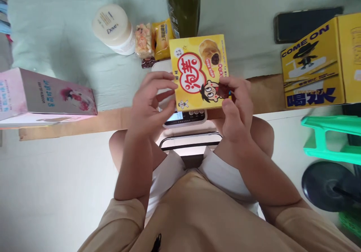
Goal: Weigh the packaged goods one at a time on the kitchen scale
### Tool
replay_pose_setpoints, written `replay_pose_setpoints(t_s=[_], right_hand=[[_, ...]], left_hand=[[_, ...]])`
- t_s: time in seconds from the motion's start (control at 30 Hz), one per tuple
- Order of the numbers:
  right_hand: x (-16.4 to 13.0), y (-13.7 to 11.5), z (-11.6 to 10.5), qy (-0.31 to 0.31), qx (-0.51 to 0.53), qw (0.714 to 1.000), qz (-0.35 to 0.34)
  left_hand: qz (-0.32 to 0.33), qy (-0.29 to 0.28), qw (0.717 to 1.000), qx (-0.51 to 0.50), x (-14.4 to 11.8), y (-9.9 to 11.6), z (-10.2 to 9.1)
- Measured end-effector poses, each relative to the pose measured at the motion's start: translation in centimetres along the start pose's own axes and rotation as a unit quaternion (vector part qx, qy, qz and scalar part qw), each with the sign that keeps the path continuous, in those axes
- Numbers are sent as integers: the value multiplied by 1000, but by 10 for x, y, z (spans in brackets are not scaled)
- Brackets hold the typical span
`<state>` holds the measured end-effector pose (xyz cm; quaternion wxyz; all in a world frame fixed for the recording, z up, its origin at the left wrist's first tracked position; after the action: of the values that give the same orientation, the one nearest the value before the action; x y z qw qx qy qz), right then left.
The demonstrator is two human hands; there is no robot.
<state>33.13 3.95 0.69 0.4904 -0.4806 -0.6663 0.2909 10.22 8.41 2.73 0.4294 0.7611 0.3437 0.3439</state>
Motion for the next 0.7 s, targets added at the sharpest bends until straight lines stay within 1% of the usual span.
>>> replay_pose_setpoints(t_s=[0.07,0.13,0.27,0.37,0.47,0.53,0.6,0.67,0.7], right_hand=[[-1,-3,-15,22,-27,999,25],[-2,-9,-33,43,-70,996,45],[-1,-13,-70,82,-124,986,75],[-5,-2,-88,95,-162,976,112],[-11,11,-95,91,-208,962,153],[-13,6,-96,105,-235,958,127],[-13,-9,-92,110,-235,963,69],[-12,-30,-84,87,-204,975,2],[-11,-38,-79,57,-179,982,-19]], left_hand=[[43,-19,999,-8,7,12,23],[80,-52,995,-14,15,26,48],[110,-108,988,-18,30,49,92],[110,-148,983,-18,40,54,114],[103,-179,978,-22,45,50,131],[90,-183,979,-29,45,45,138],[54,-158,984,-53,43,40,141],[-1,-111,990,-88,38,36,138],[-26,-97,990,-102,35,35,137]])
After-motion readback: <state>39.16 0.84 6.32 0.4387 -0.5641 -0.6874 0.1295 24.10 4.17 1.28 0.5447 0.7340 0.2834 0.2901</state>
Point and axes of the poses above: each hand's wrist, its own x-axis towards the middle knuckle, its own z-axis out of the palm, y = z × x, the point moved 7 cm from there along x, towards the middle knuckle, and after that the axes turned 13 degrees about -y, right-handed, at the moved point
